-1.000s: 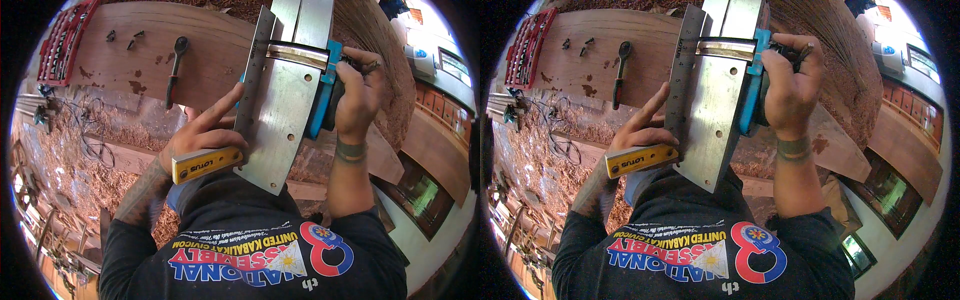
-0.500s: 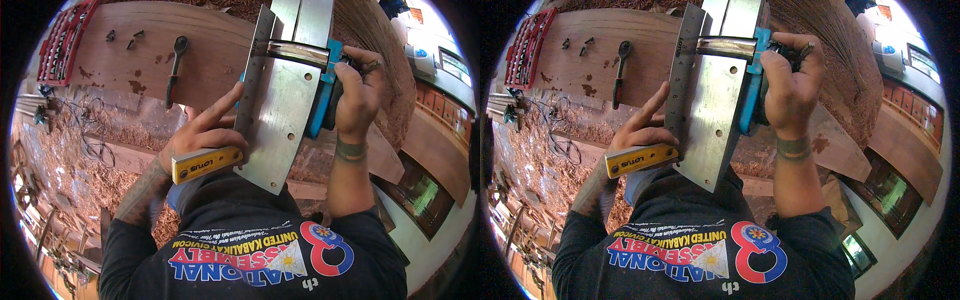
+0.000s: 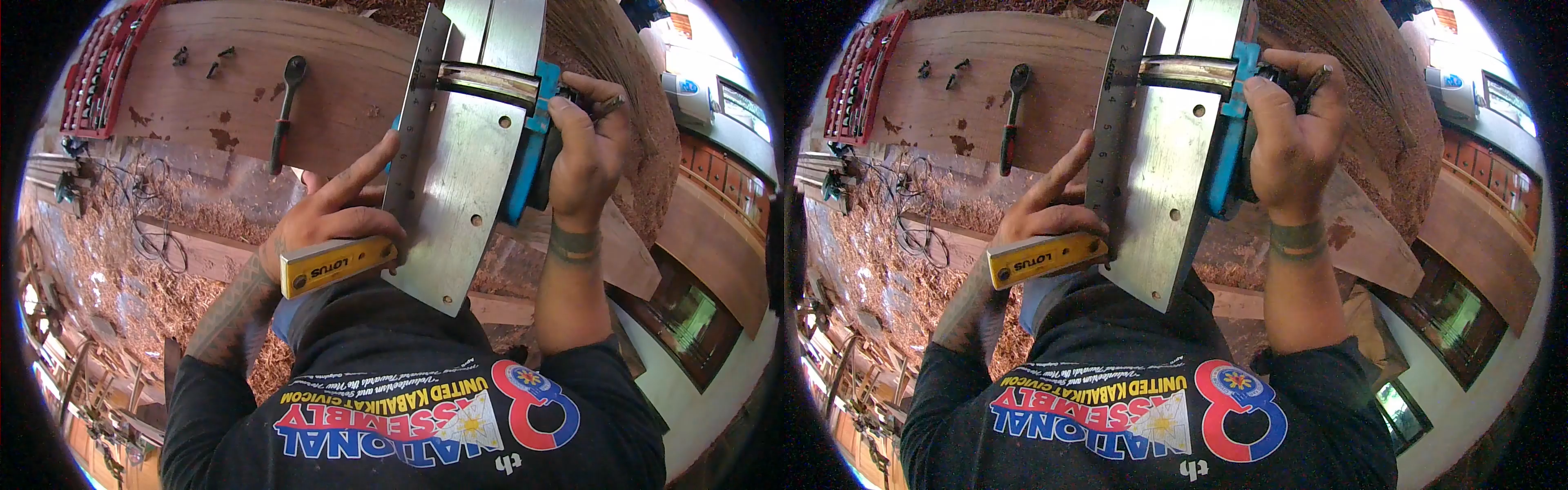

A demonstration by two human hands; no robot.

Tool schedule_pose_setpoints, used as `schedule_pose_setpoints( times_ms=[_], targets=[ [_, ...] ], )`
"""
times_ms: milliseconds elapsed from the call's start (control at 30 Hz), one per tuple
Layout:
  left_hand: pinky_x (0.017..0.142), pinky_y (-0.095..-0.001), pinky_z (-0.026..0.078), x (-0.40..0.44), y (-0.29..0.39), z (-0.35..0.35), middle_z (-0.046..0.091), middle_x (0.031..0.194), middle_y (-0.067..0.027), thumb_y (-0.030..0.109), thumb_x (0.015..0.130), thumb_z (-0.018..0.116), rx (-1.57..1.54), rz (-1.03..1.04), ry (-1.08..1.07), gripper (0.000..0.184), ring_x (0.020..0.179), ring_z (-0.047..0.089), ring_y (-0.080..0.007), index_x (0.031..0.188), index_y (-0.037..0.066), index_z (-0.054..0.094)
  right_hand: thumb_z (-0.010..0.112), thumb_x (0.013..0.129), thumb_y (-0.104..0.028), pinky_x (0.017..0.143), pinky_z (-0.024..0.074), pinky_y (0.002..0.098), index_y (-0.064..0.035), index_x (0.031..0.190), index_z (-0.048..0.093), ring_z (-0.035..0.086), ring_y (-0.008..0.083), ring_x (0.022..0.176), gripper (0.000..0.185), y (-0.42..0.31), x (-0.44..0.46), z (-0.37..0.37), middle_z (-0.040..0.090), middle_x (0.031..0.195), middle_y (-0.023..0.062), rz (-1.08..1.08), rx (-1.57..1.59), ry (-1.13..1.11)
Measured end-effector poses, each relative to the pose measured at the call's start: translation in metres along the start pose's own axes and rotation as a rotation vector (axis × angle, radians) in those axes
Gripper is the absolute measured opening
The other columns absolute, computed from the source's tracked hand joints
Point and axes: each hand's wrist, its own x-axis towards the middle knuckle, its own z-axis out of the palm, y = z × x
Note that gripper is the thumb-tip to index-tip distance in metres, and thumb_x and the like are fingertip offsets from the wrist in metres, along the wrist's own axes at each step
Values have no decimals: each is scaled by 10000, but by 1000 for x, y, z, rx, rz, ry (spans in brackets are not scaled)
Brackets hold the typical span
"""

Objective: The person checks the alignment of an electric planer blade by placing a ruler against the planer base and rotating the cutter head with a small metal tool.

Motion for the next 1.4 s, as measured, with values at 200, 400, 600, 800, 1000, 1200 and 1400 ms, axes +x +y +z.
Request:
schedule_pose_setpoints(
  times_ms=[200,400,600,800,1000,1200,1400],
  targets=[
    [1165,-584,505,3,1,-1,259,1824,-241,153,895,903,-9,34,-2,315,1403,680,-389,1191,157,795,736,929,-52,870,503,291,-7,1099,701,596,119,918,178,-1,0,-2,642,1029,22,25,5,-10],
    [1157,-561,523,5,-1,-1,258,1823,-242,143,875,918,-15,53,8,332,1410,675,-389,1184,153,799,738,933,-53,866,507,291,-12,1108,702,600,119,920,183,0,0,-2,648,1029,25,21,6,-6],
    [1138,-569,542,2,-2,0,271,1822,-230,172,886,906,11,9,4,315,1384,690,-401,1186,172,809,736,940,-50,864,507,292,-12,1094,697,600,120,917,164,2,0,0,647,1030,22,31,50,-8],
    [1173,-561,536,3,-1,-1,258,1819,-244,149,884,899,-58,-1,0,325,1487,585,-439,1197,142,812,736,944,-45,871,506,292,-16,1097,696,602,120,918,162,2,1,-1,647,1027,18,13,28,-11],
    [1207,-542,519,8,0,-3,235,1814,-272,125,877,896,-67,45,-12,332,1628,383,-449,1199,121,818,741,943,-41,883,511,295,-13,1096,695,612,123,927,163,-2,0,1,651,1027,24,34,38,7],
    [1198,-546,529,9,-3,-3,238,1811,-278,126,875,896,-50,77,-8,327,1635,367,-455,1193,120,822,744,945,-47,877,514,296,-11,1095,693,614,123,919,163,1,0,-1,655,1021,25,10,14,-3],
    [1185,-544,542,10,0,-4,247,1804,-287,130,869,905,-56,58,-6,327,1599,427,-464,1186,118,822,744,948,-54,867,518,290,-12,1091,692,619,123,912,157,-1,1,-1,662,1008,26,34,28,-2]
  ],
)
